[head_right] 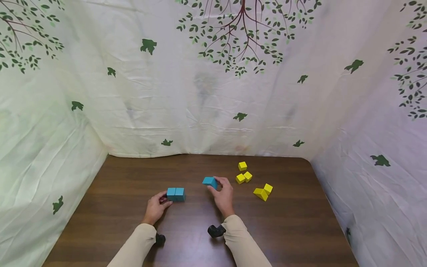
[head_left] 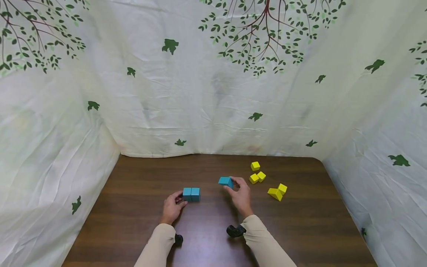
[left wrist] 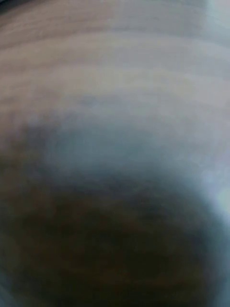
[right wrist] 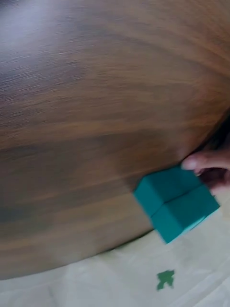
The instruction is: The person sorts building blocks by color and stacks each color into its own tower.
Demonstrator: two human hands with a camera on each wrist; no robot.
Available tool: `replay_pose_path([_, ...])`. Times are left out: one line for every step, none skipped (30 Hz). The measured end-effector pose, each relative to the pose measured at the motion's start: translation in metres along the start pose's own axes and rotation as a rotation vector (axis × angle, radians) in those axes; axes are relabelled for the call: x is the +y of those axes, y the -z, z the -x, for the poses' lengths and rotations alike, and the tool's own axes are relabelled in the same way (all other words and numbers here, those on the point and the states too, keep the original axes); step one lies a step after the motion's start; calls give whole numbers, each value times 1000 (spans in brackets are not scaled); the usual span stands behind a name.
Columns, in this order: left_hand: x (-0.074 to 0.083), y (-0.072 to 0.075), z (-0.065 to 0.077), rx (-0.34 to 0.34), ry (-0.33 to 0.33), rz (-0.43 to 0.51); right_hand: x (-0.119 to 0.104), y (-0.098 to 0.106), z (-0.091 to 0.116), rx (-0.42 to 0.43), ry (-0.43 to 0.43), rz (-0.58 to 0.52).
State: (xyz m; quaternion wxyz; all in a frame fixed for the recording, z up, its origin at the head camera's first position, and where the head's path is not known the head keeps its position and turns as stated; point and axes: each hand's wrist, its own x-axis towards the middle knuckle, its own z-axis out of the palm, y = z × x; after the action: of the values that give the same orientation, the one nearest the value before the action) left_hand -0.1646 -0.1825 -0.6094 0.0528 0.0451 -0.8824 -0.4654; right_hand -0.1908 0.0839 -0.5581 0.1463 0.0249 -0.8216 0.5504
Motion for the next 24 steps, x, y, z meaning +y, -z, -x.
replay_pose_path([0, 0, 0, 1, -2, -4, -2, -4, 1, -10, 7, 0])
replay_pose_path([-1, 1, -1, 3, -8, -10, -4, -7, 1, -22, 10, 0])
replay_pose_path([-1, 1, -1, 3, -7, -11, -6, -11, 2, -34, 15, -2])
replay_pose_path([-1, 1, -1, 3, -1, -9, -8, -14, 2, -45, 14, -4])
replay_pose_path([-1, 1, -1, 1, 2, -7, -10, -18, 2, -57, 14, -7])
replay_pose_path([-2, 1, -1, 2, -2, -8, -11, -21, 3, -69, 19, -3])
replay_pose_path([-2, 1, -1, 2, -6, -7, -13, -24, 4, -82, 19, 5])
replay_pose_path([-2, 1, -1, 1, -6, -5, -14, -28, 4, -93, 18, 9])
replay_pose_path([-2, 1, -1, 1, -5, 1, -16, -31, 5, -102, 23, 16])
replay_pose_path([-3, 1, -1, 1, -9, 0, -17, -34, 5, -109, 28, 18])
replay_pose_path([-3, 1, -1, 0, -15, 0, -18, -37, 6, -115, 35, 19])
replay_pose_path([-3, 0, -1, -1, -21, -2, -19, -40, 6, -119, 41, 20])
replay_pose_path([-3, 0, -2, -1, -21, -1, -19, -43, 7, -121, 45, 11])
replay_pose_path([-3, 0, -2, 1, -22, 0, -20, -46, 7, -124, 55, 1])
replay_pose_path([-3, 0, -2, 1, -26, -2, -20, -48, 7, -127, 62, -8])
replay_pose_path([-3, 1, -2, 0, -22, -3, -21, -51, 8, -134, 67, -16])
replay_pose_path([-3, 1, -1, 0, -18, -2, -22, -54, 8, -140, 72, -19])
replay_pose_path([-2, 1, -1, 2, -13, -1, -23, -56, 9, -149, 80, -20])
replay_pose_path([-2, 0, -1, 3, -13, -3, -24, -59, 9, -156, 88, -25])
replay_pose_path([-2, 0, -1, 4, -14, -4, -25, -61, 9, -165, 98, -25])
replay_pose_path([-3, 0, -1, 3, -14, -5, -26, -64, 9, -173, 104, -20])
replay_pose_path([-3, 0, -1, 3, -13, -4, -27, -66, 9, -183, 114, -18])
replay_pose_path([-3, 0, -1, 6, -18, -6, -28, -68, 10, -192, 126, -12])
replay_pose_path([-4, 0, -2, 8, -27, -6, -29, -70, 10, -201, 138, -7])
